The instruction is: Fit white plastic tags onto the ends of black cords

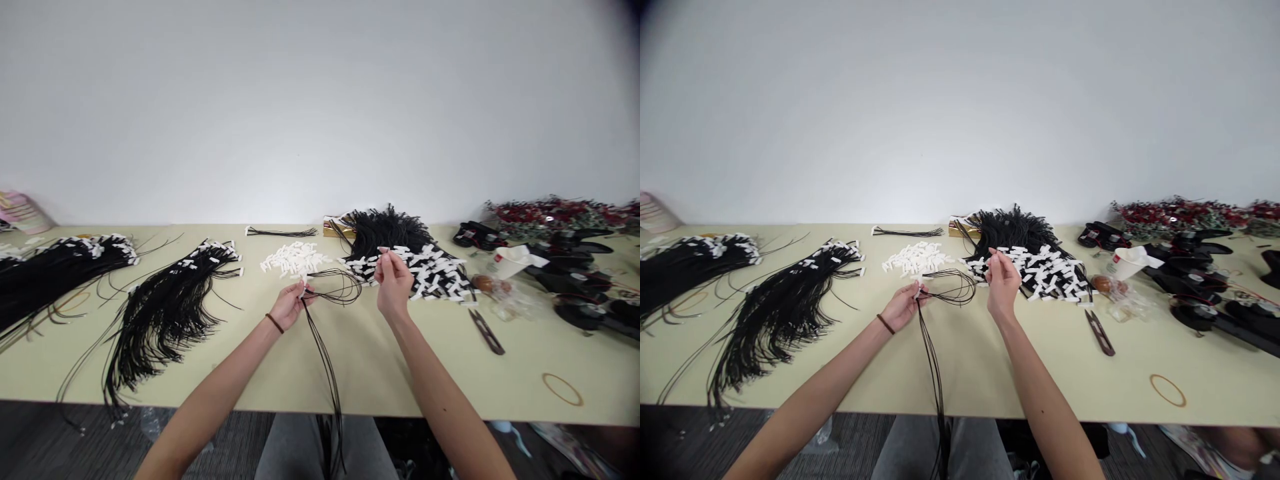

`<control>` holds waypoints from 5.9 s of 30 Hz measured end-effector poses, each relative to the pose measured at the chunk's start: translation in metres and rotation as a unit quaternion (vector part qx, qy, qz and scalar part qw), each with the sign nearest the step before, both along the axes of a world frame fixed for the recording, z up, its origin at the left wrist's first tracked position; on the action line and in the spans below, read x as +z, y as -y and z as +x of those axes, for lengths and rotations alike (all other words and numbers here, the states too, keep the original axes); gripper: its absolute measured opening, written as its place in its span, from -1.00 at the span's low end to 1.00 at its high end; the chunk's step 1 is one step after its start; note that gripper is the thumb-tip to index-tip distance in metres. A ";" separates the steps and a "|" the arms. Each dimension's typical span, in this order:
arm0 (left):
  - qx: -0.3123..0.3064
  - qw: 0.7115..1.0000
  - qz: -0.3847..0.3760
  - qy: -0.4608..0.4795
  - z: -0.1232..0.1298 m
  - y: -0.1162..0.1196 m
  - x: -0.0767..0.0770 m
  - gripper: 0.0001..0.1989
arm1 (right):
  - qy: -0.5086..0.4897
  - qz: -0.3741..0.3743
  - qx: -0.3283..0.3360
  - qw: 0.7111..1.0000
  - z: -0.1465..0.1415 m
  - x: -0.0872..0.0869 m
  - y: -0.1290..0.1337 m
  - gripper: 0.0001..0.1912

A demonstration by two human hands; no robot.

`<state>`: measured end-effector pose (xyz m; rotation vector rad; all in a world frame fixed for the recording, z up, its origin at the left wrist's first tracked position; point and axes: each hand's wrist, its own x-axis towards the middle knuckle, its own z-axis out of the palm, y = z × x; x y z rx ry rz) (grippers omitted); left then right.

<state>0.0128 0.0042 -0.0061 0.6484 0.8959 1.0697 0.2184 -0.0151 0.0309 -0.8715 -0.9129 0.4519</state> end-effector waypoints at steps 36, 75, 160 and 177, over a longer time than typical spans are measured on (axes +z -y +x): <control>-0.057 0.996 0.069 0.024 -0.004 0.000 0.003 -0.82 | 0.577 0.129 -0.042 0.805 -0.031 -0.017 0.013 -0.86; -0.059 0.995 0.070 0.035 -0.005 -0.002 0.001 -0.82 | 0.584 0.143 -0.035 0.798 -0.029 -0.025 0.011 -0.84; -0.106 0.989 0.103 0.001 -0.004 0.001 0.001 -0.71 | 0.586 0.152 -0.077 0.792 -0.043 -0.029 0.015 -0.88; -0.125 0.979 0.159 -0.037 0.000 0.008 0.002 -0.66 | 0.599 0.146 -0.098 0.781 -0.048 -0.030 0.019 -0.80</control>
